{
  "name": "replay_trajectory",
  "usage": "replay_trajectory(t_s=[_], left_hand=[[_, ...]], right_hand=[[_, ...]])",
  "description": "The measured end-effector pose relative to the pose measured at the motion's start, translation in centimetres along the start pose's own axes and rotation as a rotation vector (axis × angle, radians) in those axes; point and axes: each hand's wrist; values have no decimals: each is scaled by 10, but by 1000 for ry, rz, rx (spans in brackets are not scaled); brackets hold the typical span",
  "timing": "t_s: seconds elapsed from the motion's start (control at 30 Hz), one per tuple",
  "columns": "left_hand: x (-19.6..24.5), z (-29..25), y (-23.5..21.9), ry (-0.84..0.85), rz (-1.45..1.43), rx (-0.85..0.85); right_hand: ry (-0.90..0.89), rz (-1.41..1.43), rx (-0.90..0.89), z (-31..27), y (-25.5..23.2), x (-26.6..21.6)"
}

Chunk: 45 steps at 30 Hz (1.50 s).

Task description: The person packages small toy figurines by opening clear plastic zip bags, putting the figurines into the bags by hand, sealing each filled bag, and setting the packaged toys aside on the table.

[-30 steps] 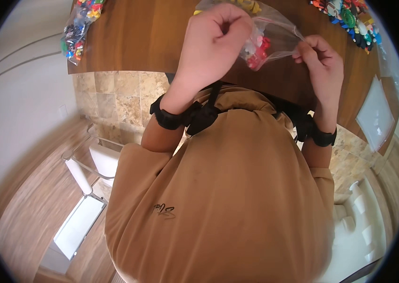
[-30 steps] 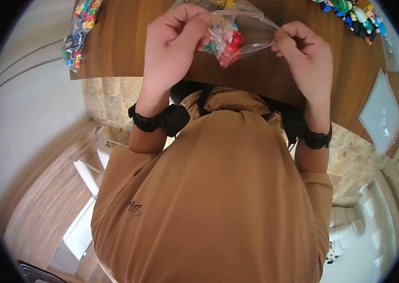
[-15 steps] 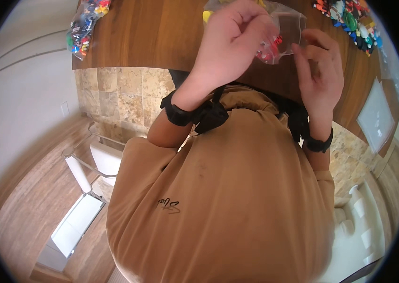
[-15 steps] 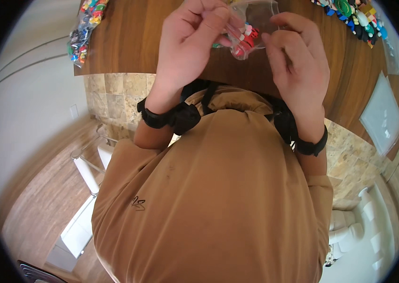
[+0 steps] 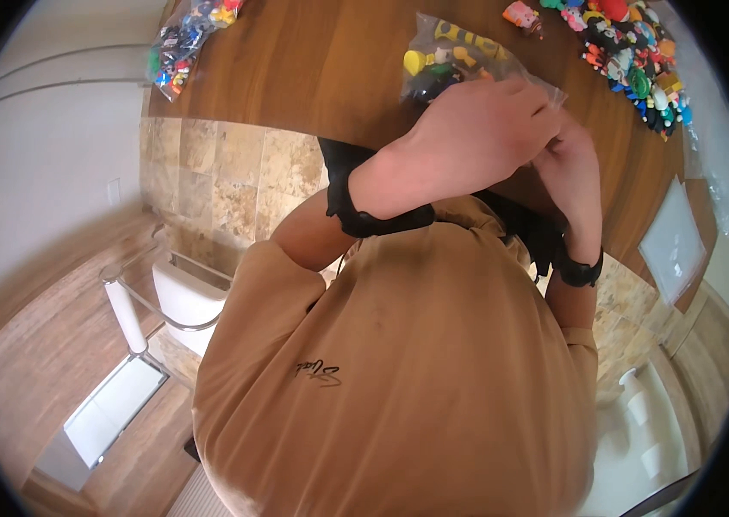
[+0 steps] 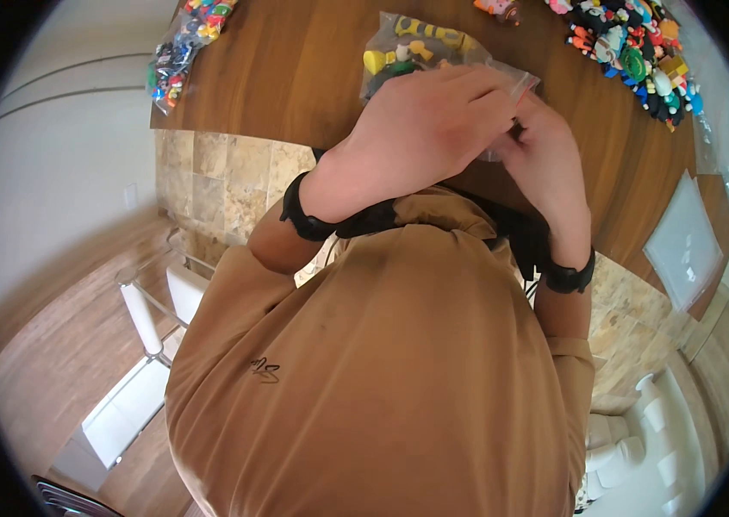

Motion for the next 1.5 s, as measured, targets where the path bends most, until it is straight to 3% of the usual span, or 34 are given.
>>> replay_trajectory(t_s=[0.07,0.2,0.27,0.3,0.37,0.4,0.47,0.53,0.6,0.63,0.67,0.73,0.77,0.8,0.87,0.9,1.03,1.13,1.23,1.3,1.33,1.37,1.4,1.47,1.5], left_hand=[[-2,1,-2,-23,-95,-91],[6,3,-4,-95,-185,-13],[8,4,-9,-337,-399,-79],[7,3,-9,-323,-405,-76],[3,0,-8,-453,-531,-27],[1,0,-10,-440,-533,-23],[-4,1,-18,-493,-512,157],[-27,-7,-19,-409,-358,236],[-43,-13,-20,-633,-321,374],[-57,-26,-12,-771,-552,301],[-62,-33,-7,-756,-554,300],[-62,-35,3,-845,-1107,395],[-60,-35,5,-853,-1177,382],[-58,-35,5,-829,-1198,363],[-52,-28,3,-777,-1713,354],[-46,-18,3,-688,-1815,332],[-38,23,8,-610,-1701,295],[-52,84,8,-681,-1650,216],[-59,144,27,-631,-1410,165],[-64,176,44,-394,-982,187],[-63,187,49,-379,-977,178],[-60,198,50,-374,-798,133],[-54,208,50,-365,-619,91],[-48,223,53,-346,-574,72],[-48,232,55,-328,-440,58]], right_hand=[[-10,-52,-19,1,3,13],[-176,-175,-23,9,1,8],[-84,-110,-45,12,0,-1],[1,-27,-79,13,-2,-3],[5,-85,-59,15,-7,-1],[9,-131,-50,17,-9,-1],[-45,-99,-39,18,-15,-9],[-98,-69,-31,18,-20,-13],[-193,-9,-71,19,-24,-15],[-200,-14,-62,20,-25,-19],[-157,14,-120,21,-28,-25],[-112,24,-141,22,-35,-38],[-154,-42,-163,22,-36,-45],[-194,-109,-188,22,-38,-51],[-227,-151,-154,22,-47,-54],[-241,-62,-125,22,-52,-50],[-304,149,-35,28,-80,-50],[-395,157,119,44,-110,-41],[-508,80,255,65,-147,-15],[-542,90,295,69,-168,3],[-404,173,295,69,-177,16],[-265,257,296,69,-182,27],[-271,259,314,72,-183,39],[-287,455,445,73,-181,60],[-166,557,480,70,-182,67]])
Point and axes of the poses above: each hand's wrist, its own z-axis towards the middle knuckle, its own y-axis out of the palm, x = y × z, and after that the axes turned 4 degrees about -x, right-handed
